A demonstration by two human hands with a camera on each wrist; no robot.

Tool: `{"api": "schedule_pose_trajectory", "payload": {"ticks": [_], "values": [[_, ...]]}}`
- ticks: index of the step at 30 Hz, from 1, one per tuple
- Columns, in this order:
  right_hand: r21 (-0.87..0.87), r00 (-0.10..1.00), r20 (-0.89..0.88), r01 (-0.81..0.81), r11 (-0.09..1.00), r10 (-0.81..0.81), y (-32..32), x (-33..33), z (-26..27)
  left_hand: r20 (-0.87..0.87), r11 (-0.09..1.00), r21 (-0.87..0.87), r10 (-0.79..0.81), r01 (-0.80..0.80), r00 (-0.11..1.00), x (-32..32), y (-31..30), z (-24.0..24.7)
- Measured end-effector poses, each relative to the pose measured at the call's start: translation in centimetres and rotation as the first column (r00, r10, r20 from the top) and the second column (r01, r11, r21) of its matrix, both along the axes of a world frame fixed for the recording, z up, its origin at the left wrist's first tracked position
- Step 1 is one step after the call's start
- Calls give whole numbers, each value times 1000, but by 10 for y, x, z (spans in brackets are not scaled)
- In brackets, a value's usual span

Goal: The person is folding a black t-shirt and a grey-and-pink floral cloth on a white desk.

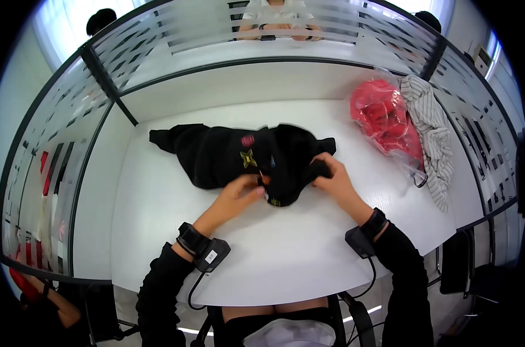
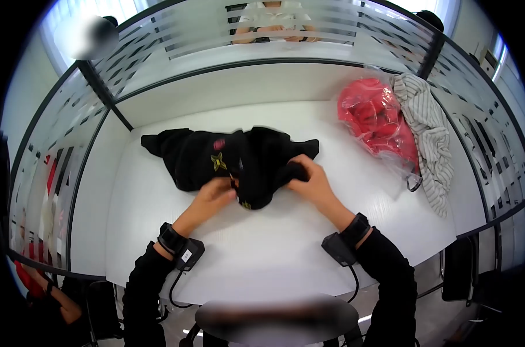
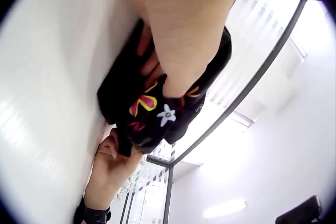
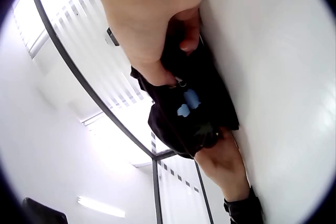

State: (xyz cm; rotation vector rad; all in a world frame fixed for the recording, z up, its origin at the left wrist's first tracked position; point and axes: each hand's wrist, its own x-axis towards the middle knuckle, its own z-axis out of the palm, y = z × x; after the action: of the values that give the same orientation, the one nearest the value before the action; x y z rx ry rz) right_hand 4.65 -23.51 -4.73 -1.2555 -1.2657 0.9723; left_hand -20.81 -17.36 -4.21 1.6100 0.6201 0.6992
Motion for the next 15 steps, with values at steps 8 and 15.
{"api": "schedule_pose_trajectory", "payload": {"ticks": [8, 15], "values": [[-133, 882, -462, 38, 990, -96, -4, 7, 14, 41, 714, 578, 459, -396, 888, -12, 28, 4], [-188, 868, -491, -27, 982, -70, -10, 2, 6, 73, 641, 583, 571, -499, 818, -13, 29, -1]]}}
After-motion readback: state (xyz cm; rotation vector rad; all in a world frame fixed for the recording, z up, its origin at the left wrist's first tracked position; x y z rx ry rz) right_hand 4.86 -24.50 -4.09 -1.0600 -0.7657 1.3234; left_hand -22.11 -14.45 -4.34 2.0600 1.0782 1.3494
